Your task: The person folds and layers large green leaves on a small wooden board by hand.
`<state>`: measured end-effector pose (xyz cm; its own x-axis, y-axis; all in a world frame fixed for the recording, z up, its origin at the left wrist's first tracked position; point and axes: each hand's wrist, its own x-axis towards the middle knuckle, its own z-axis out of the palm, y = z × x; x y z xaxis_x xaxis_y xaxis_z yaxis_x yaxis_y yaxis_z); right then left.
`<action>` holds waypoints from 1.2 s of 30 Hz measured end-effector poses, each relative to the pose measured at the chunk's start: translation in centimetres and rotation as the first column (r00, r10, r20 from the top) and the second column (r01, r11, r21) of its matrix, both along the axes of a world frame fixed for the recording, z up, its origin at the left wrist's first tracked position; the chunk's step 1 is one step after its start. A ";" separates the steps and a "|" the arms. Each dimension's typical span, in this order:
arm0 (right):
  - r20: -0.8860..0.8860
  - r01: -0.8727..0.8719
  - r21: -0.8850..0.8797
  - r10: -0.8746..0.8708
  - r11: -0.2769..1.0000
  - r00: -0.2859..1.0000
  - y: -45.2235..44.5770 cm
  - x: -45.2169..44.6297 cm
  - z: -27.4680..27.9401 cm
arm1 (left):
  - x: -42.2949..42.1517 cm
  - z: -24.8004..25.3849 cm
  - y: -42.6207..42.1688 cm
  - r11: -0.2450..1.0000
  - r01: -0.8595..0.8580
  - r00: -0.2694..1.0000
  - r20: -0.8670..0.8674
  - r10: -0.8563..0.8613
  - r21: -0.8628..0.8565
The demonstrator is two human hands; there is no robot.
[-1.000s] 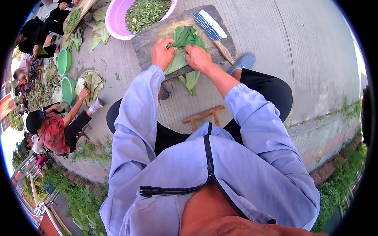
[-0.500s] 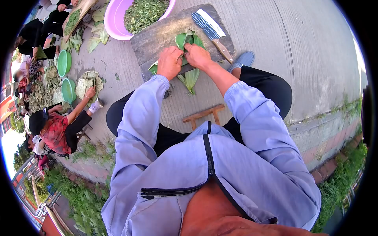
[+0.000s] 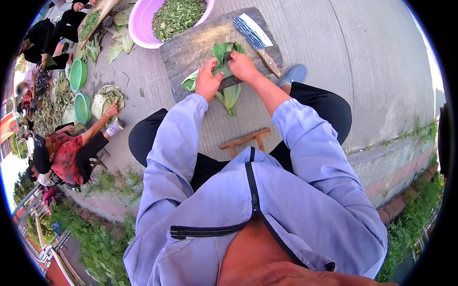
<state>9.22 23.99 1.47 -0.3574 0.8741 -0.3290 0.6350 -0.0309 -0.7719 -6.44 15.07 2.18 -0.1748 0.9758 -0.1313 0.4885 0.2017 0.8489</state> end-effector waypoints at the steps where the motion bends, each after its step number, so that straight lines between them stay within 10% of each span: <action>1: -0.047 0.009 -0.005 -0.009 1.000 0.999 0.1 0.0 -0.3 | -0.1 -0.6 0.3 1.000 -0.018 0.998 0.055 0.019 -0.007; 11: -0.325 0.016 -0.082 -0.041 0.997 0.945 0.4 0.1 -1.6 | -0.2 1.9 1.6 0.988 -0.021 0.869 0.486 0.095 -0.155; 17: -0.269 0.108 -0.189 -0.157 0.976 0.950 0.9 -0.1 -2.9 | 0.4 2.1 0.6 0.982 0.188 0.924 -0.339 -0.177 -0.003; 29: -0.498 0.250 -0.681 -0.686 0.688 0.530 1.1 1.9 3.2 | 1.8 4.2 0.1 0.931 0.348 0.734 -0.585 -0.346 -0.114; 36: -0.425 0.303 -0.159 -0.342 0.940 0.838 2.4 1.6 -0.8 | 2.4 4.7 -0.2 0.931 0.342 0.709 -0.616 -0.343 -0.125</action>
